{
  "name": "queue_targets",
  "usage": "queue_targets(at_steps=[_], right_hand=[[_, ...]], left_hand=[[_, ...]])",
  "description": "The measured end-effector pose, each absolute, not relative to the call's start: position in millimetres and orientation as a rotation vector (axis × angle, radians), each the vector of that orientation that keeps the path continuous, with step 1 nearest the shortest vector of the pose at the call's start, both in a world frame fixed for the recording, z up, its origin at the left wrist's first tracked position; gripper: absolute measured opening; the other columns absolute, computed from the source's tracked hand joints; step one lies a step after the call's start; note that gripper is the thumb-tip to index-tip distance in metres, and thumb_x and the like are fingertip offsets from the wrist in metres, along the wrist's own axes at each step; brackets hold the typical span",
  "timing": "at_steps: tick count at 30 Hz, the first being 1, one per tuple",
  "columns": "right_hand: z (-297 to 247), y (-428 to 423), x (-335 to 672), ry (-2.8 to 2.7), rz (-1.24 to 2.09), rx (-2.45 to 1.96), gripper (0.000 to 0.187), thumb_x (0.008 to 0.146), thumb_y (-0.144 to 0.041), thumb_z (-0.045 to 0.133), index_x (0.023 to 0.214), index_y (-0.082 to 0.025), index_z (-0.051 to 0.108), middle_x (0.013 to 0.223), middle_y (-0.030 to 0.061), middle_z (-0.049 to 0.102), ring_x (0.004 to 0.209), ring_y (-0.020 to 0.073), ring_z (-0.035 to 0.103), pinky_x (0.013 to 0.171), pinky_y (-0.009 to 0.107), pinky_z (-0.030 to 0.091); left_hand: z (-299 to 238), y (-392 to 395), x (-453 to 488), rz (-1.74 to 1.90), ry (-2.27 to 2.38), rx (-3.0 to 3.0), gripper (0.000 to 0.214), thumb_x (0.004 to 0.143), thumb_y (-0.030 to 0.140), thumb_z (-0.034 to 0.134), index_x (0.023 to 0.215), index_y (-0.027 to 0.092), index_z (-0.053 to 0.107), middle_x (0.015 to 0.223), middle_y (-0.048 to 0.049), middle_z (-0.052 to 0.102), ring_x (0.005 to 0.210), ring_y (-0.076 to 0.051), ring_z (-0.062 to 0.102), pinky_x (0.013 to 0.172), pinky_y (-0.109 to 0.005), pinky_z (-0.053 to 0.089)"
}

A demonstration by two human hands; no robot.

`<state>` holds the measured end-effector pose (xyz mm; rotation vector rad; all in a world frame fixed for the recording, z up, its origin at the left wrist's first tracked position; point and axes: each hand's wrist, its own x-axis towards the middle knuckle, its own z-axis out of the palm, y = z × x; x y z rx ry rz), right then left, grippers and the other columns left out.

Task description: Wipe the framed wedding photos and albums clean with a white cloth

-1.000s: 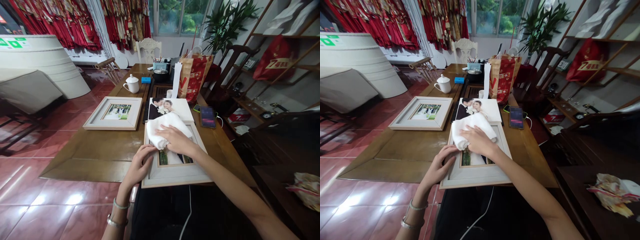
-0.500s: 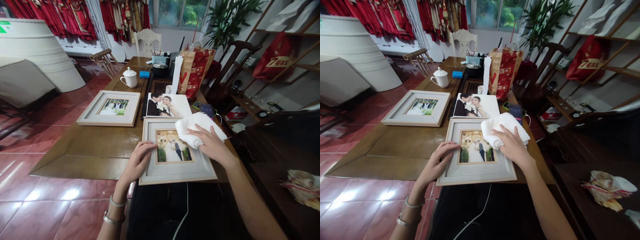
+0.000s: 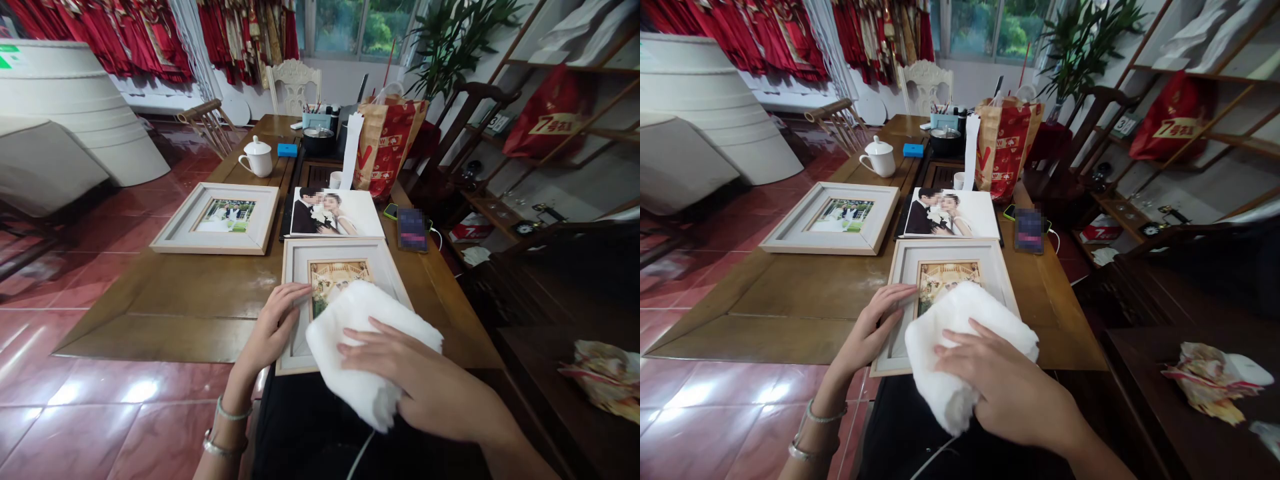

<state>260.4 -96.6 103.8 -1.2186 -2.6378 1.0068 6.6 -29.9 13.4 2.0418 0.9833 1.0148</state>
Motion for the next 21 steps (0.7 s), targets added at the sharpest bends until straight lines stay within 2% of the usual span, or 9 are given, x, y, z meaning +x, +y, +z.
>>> queue_targets(at_steps=[3,7,10,15,18,21], right_hand=[[107.7,-113.0,281.7,-2.629,1.007,-1.257,0.073,0.061,0.001,0.041,0.127,-0.024,0.06,0.138,0.0007,0.057,0.136,0.0204,0.042,0.119,0.046,0.022],[101.1,-100.2,307.1,-2.56,0.819,-1.55,0.071,0.064,0.0,0.041,0.126,-0.027,0.061,0.136,0.0,0.058,0.134,0.0231,0.044,0.118,0.052,0.023],[92.8,-71.9,314.8,-2.454,0.595,-1.749,0.072,0.064,0.001,0.039,0.13,-0.022,0.058,0.139,0.0029,0.056,0.137,0.0227,0.04,0.119,0.053,0.019],[78.4,-28.0,298.0,-2.349,0.396,-1.809,0.073,0.063,0.001,0.038,0.133,-0.016,0.055,0.142,0.0053,0.052,0.14,0.0212,0.035,0.119,0.05,0.019],[73.6,-27.8,273.2,-2.433,0.458,-1.675,0.076,0.06,0.002,0.039,0.132,-0.013,0.055,0.142,0.0062,0.052,0.141,0.0209,0.032,0.12,0.051,0.014],[78.5,-49.7,252.5,-2.576,0.704,-1.39,0.077,0.057,0.003,0.039,0.129,-0.015,0.058,0.141,0.0052,0.054,0.14,0.0184,0.035,0.12,0.049,0.013]], left_hand=[[13.1,-29.3,6.5,1.012,0.976,2.046,0.038,0.096,0.013,0.04,0.127,0.024,0.058,0.128,-0.0078,0.059,0.123,-0.024,0.047,0.107,-0.047,0.035],[12.9,-29.6,6.5,1.013,0.98,2.026,0.037,0.096,0.014,0.04,0.126,0.024,0.059,0.124,-0.0074,0.061,0.121,-0.023,0.048,0.106,-0.046,0.037],[12.2,-29.8,5.9,1.008,0.994,2.022,0.036,0.096,0.014,0.04,0.125,0.024,0.059,0.123,-0.008,0.061,0.121,-0.023,0.047,0.106,-0.046,0.038],[11.3,-29.2,5.8,1.019,0.996,2.015,0.036,0.095,0.014,0.041,0.124,0.023,0.06,0.122,-0.0084,0.061,0.12,-0.024,0.048,0.105,-0.046,0.039],[11.9,-29.3,6.5,1.021,0.998,2.009,0.036,0.095,0.014,0.042,0.124,0.023,0.06,0.121,-0.0082,0.061,0.12,-0.023,0.048,0.105,-0.045,0.039],[13.1,-29.8,7.1,1.027,1.002,2.001,0.035,0.094,0.014,0.042,0.123,0.022,0.06,0.12,-0.0087,0.062,0.12,-0.024,0.048,0.104,-0.046,0.039]])
